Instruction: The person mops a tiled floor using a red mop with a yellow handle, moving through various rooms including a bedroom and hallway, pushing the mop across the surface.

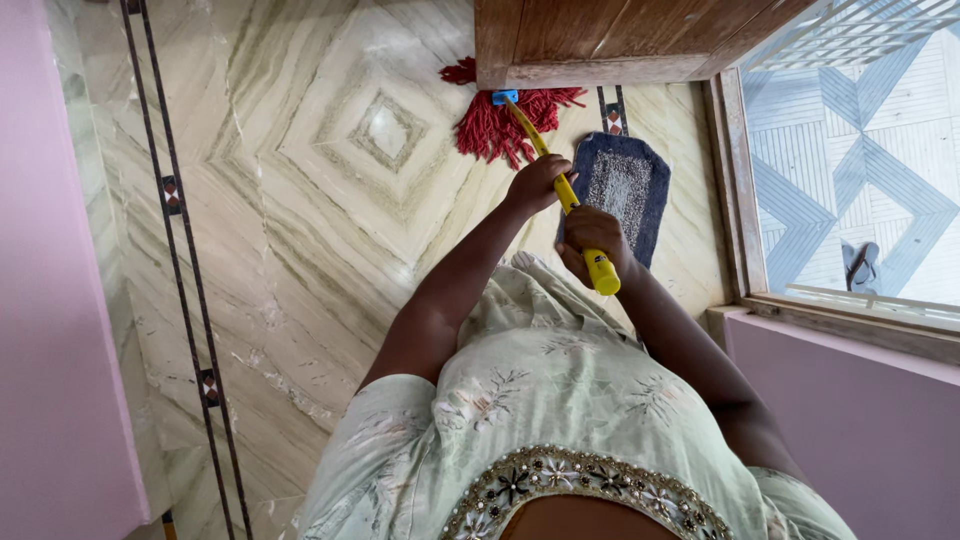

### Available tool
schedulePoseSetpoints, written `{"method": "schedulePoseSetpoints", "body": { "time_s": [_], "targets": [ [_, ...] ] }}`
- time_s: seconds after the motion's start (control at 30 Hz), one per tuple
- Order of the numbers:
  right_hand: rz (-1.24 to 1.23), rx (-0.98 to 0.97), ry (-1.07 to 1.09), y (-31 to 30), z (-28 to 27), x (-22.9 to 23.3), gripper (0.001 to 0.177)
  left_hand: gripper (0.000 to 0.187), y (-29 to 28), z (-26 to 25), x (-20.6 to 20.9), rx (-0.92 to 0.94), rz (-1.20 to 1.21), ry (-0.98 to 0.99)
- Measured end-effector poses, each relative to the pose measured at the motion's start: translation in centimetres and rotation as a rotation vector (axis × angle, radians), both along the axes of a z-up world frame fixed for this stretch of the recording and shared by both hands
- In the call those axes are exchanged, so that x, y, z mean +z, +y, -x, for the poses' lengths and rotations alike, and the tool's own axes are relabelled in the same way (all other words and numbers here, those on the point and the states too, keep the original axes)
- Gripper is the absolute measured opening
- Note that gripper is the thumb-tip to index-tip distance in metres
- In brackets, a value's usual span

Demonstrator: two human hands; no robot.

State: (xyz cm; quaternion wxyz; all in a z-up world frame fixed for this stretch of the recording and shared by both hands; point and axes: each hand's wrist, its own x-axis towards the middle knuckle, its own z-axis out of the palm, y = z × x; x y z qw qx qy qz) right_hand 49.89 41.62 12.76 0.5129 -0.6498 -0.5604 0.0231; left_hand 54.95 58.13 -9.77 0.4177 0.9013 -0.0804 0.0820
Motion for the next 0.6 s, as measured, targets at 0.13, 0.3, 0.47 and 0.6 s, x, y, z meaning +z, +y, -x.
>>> {"method": "schedulePoseSetpoints", "body": {
  "time_s": [0.13, 0.3, 0.47, 0.6],
  "targets": [
    [-0.025, -0.011, -0.008, 0.1, 0.6, -0.9, 0.021, 0.023, -0.1, 0.4, -0.7, 0.020, 0.027, -0.126],
    [-0.059, -0.025, 0.001, 0.4, 0.1, -2.0, 0.024, 0.024, 0.2, -0.2, -0.8, 0.042, 0.006, -0.021],
    [-0.112, 0.010, 0.085, 1.2, -1.6, -1.8, 0.024, 0.024, 0.6, -1.7, -1.1, 0.083, 0.026, -0.023],
    [-0.059, 0.040, 0.057, 1.4, -3.2, 0.1, 0.025, 0.020, 0.7, -3.0, -0.4, 0.130, 0.031, -0.106]
  ]
}}
